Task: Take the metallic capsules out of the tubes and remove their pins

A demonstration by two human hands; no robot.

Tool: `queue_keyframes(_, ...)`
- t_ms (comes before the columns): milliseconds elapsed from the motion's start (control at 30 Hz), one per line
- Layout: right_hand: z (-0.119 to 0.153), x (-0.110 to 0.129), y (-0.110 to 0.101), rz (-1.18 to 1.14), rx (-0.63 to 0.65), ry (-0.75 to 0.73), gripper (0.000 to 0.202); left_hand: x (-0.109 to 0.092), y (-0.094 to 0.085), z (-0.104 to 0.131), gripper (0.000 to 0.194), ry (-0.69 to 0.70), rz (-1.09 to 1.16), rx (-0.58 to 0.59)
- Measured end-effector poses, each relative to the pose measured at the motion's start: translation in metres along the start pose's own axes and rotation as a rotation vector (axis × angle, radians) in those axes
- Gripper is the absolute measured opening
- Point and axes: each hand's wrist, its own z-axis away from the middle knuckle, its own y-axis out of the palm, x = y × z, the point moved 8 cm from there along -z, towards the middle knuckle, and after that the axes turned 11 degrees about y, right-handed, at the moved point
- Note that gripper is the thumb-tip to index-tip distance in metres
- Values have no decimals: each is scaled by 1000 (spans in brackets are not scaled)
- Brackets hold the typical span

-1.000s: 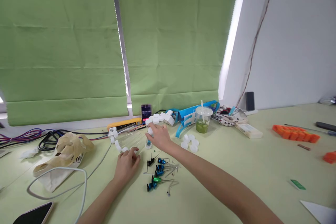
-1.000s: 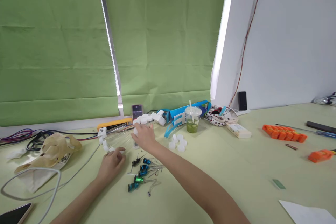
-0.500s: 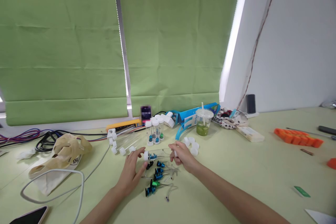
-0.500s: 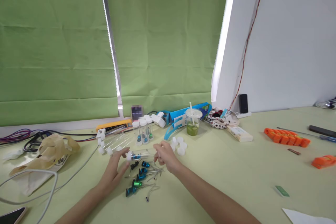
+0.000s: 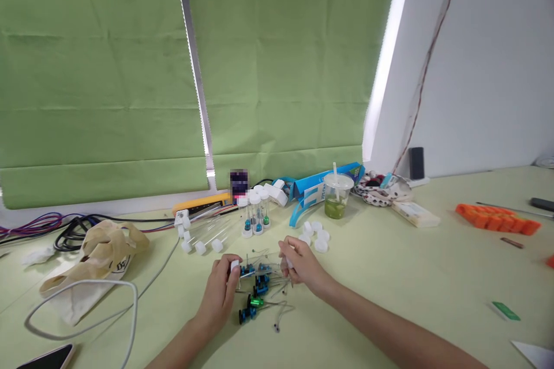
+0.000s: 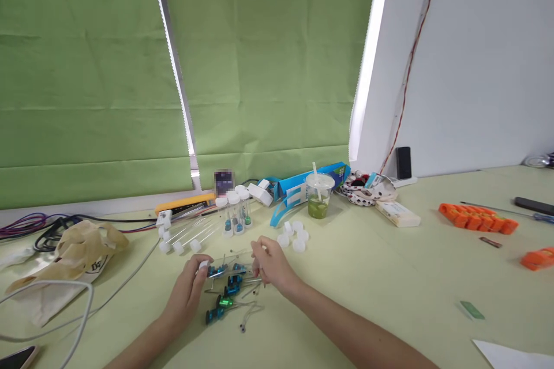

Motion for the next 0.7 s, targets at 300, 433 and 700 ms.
queue_keyframes(300,14,27,3,5,102,-307,19,15,-14,-5,35,-144,145,-113)
queue_keyframes(433,12,28,-1,-29,185,-318,12,23,-17,-4,32,-166,212,-176)
queue_keyframes(700,30,31,19,357,340,-338,36,10,-9,-5,27,-108,183,-55)
